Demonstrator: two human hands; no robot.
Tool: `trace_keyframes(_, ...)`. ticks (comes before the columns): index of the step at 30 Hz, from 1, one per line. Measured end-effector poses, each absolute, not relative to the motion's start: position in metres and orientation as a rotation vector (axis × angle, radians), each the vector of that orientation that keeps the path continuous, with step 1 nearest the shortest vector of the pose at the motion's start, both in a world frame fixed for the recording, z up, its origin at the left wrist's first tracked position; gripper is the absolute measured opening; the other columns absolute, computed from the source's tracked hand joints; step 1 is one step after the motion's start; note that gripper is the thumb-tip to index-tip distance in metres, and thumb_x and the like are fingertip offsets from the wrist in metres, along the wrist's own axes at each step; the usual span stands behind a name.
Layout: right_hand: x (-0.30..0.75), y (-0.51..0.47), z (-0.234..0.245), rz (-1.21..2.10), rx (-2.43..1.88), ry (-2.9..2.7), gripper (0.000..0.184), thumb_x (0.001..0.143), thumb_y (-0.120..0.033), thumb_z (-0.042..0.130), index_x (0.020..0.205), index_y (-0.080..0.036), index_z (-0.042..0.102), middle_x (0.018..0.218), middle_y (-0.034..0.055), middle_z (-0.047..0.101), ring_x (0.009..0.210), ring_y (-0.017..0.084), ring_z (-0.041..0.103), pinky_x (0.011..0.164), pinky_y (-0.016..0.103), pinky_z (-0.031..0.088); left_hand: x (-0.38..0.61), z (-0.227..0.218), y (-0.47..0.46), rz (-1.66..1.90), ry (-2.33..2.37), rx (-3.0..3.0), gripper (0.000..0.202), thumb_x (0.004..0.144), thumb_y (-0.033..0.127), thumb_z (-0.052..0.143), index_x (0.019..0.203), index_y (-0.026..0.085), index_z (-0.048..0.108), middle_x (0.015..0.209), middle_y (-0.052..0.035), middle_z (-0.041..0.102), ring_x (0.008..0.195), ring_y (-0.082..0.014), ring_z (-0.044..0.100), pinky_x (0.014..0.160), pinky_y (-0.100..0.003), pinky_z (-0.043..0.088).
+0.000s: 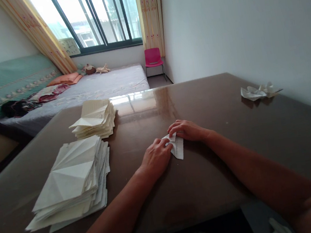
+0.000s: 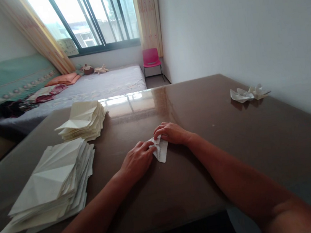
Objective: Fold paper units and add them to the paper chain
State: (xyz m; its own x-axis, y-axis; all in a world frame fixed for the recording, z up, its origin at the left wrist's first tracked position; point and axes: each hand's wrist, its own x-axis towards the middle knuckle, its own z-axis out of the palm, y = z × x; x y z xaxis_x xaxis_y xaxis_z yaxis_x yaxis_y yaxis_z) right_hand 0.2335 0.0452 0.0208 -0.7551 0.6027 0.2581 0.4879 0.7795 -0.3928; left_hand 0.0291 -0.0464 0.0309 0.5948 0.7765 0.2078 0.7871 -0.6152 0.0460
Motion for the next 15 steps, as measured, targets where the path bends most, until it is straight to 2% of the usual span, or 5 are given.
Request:
trace_keyframes(3, 0.234, 0.043, 0.020, 0.376, -0.937, -2.592, 0.027, 0.085, -0.013, 0.052, 0.095, -0.027, 0.072, 0.104, 0.0013, 0.066, 0.098, 0.016, 0.059, 0.090, 0.028, 0.043, 0.036, 0.034, -0.055, -0.408, -1.370, -2.770, 0.025, 0.092, 0.033, 0.045, 0.107, 0.022, 0.061, 0.118, -0.0074, 0.058, 0.105, -0.0228, 0.051, 0.090, -0.037, 0.047)
trace_keyframes(5, 0.233, 0.039, 0.020, 0.332, -1.045, -2.539, 0.027, 0.084, -0.013, 0.052, 0.095, -0.027, 0.072, 0.102, 0.0020, 0.066, 0.092, 0.015, 0.061, 0.087, 0.027, 0.044, 0.039, 0.034, -0.059, -0.435, -1.357, -2.782, 0.035, 0.088, 0.047, 0.049, 0.108, 0.021, 0.060, 0.121, -0.0093, 0.056, 0.112, -0.0256, 0.048, 0.094, -0.040, 0.046)
trace_keyframes(7, 0.231, 0.035, 0.020, 0.308, -1.123, -2.478, 0.028, 0.084, -0.013, 0.051, 0.096, -0.026, 0.073, 0.101, 0.0024, 0.065, 0.088, 0.015, 0.063, 0.085, 0.026, 0.045, 0.039, 0.032, -0.058, -0.419, -1.352, -2.784, 0.040, 0.085, 0.053, 0.053, 0.107, 0.020, 0.059, 0.123, -0.0101, 0.055, 0.115, -0.0272, 0.046, 0.095, -0.042, 0.045)
trace_keyframes(12, 0.230, 0.027, 0.021, 0.303, -1.125, -2.521, 0.029, 0.084, -0.016, 0.053, 0.102, -0.028, 0.072, 0.105, 0.0023, 0.063, 0.088, 0.015, 0.063, 0.083, 0.026, 0.045, 0.027, 0.026, -0.043, -0.360, -1.364, -2.768, 0.027, 0.091, 0.035, 0.049, 0.113, 0.021, 0.056, 0.120, -0.0066, 0.058, 0.112, -0.0235, 0.050, 0.093, -0.036, 0.047)
trace_keyframes(15, 0.239, 0.027, 0.024, 0.257, -1.068, -2.615, 0.033, 0.083, -0.019, 0.054, 0.110, -0.033, 0.069, 0.113, 0.0021, 0.062, 0.099, 0.019, 0.059, 0.084, 0.029, 0.046, 0.021, 0.026, -0.037, -0.314, -1.329, -2.804, 0.023, 0.092, 0.031, 0.048, 0.110, 0.021, 0.058, 0.110, -0.0065, 0.062, 0.109, -0.0216, 0.052, 0.090, -0.033, 0.048)
